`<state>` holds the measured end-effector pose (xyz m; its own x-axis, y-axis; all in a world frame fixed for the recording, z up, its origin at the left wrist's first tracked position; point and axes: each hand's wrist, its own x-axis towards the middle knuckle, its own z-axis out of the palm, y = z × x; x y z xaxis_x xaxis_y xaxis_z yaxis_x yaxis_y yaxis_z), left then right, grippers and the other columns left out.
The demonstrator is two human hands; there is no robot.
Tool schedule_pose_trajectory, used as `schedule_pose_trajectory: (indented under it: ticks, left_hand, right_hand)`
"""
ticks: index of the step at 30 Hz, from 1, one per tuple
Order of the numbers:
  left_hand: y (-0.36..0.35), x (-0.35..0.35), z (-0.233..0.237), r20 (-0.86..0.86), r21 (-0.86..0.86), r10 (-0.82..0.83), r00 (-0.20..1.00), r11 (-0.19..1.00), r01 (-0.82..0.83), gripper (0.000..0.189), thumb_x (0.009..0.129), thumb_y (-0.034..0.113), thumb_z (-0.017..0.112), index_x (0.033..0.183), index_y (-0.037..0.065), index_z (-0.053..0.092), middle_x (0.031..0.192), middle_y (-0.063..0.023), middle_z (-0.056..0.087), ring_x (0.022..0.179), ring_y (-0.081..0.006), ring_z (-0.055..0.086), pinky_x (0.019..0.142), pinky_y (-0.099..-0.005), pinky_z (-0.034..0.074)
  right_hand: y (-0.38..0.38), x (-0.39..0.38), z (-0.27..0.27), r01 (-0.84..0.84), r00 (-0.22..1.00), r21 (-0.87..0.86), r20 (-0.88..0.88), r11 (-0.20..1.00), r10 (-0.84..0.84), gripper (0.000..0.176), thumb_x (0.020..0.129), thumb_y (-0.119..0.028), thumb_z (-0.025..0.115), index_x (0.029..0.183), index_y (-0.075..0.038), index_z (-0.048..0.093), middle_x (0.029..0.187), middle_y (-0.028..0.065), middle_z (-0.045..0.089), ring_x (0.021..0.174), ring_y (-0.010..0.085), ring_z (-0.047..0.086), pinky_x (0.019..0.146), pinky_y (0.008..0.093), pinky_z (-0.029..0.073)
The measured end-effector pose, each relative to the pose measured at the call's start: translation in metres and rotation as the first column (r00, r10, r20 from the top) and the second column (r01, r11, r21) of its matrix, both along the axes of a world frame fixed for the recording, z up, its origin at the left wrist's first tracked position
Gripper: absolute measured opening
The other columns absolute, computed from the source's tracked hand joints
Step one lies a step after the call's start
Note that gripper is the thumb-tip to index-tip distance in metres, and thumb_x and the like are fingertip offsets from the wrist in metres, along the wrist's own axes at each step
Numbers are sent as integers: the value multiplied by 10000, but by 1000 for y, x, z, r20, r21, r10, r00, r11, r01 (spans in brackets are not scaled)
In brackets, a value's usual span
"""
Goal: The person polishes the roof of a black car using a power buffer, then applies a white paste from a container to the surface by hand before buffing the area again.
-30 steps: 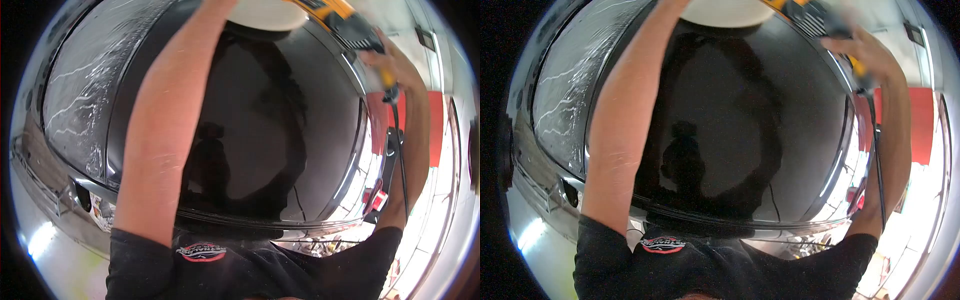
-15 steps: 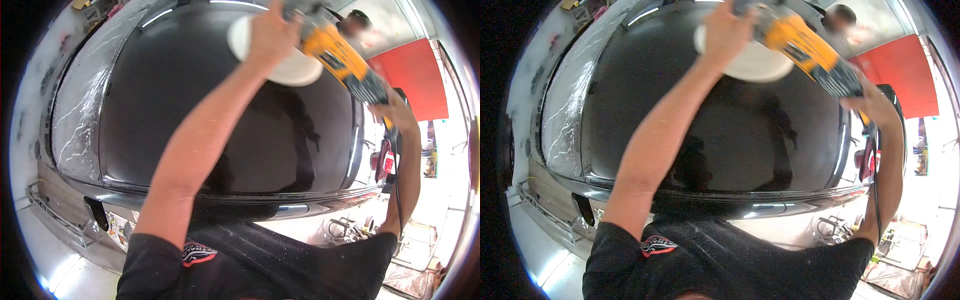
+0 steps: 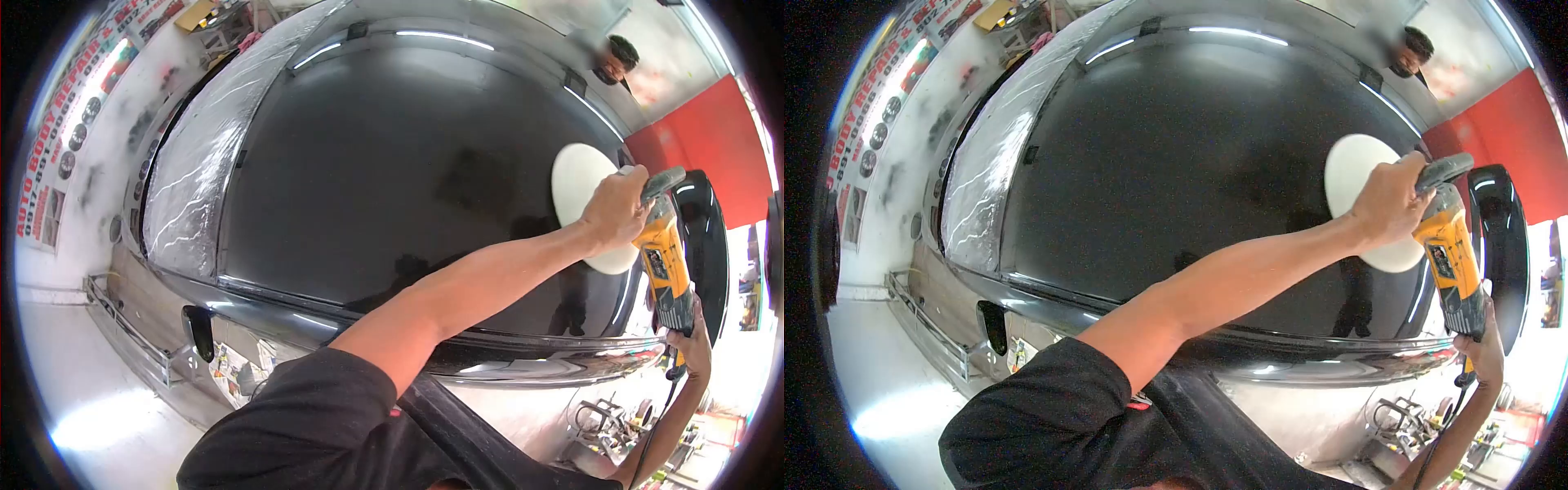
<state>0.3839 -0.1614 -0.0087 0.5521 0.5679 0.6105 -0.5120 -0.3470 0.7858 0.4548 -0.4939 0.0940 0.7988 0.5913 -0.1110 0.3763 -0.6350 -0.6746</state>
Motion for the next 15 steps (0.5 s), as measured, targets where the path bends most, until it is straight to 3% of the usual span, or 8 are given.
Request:
schedule_pose_trajectory:
  ticks: [3,5,7,9,11,13,15]
  left_hand:
    - [48,-47,0,-26,-69,72,997,995,-73,241,889,107,733,957,-8,533,795,-251,654,768,-423,706,643,-480,518]
    - [86,-74,-7,21,-116,197,980,974,-193,246,896,133,735,977,-7,549,766,-245,654,739,-418,705,627,-463,520]
    - [131,-114,-4,-79,-112,274,958,953,-282,250,910,158,733,998,-16,577,774,-248,659,748,-404,715,644,-439,534]
    - [175,-145,-11,-60,-153,363,930,917,-368,260,919,176,728,1030,-26,608,805,-231,691,762,-332,739,668,-409,552]
    - [214,-183,-10,-178,-213,401,898,876,-433,212,927,134,707,1058,-20,645,879,-177,734,802,-219,730,719,-374,566]
    - [253,-211,-20,-4,-168,568,823,811,-560,186,920,114,709,1053,-6,661,888,-153,731,816,-182,706,749,-353,559]
    - [291,-243,-35,27,-160,659,752,745,-647,196,899,114,729,1057,11,674,880,-116,727,812,-143,668,766,-332,551]
  right_hand:
    - [79,-23,31,-177,981,-58,-90,983,171,1104,686,-252,935,1579,-39,323,1187,42,617,952,121,603,781,253,521]
    - [141,-41,46,-203,968,-110,-174,973,182,1002,697,24,780,1587,-39,323,1210,34,621,996,129,613,822,257,522]
    - [194,-51,50,-238,962,-60,-155,969,227,998,678,114,701,1590,-39,326,1219,37,619,1011,123,613,827,253,520]
    - [244,-46,52,-310,948,-153,-123,938,293,996,691,73,753,1590,-41,338,1279,59,601,1084,137,592,885,261,499]
    - [302,-48,56,-376,927,-269,-97,887,363,993,709,8,808,1588,-42,350,1365,89,574,1191,175,567,995,294,465]
    - [356,-53,48,-547,823,-274,-4,791,568,999,719,-101,844,1587,-44,352,1385,112,570,1249,218,549,1068,336,426]
    - [411,-79,46,-605,721,-372,118,704,683,1012,720,-201,863,1584,-48,357,1399,142,565,1307,255,522,1129,370,376]
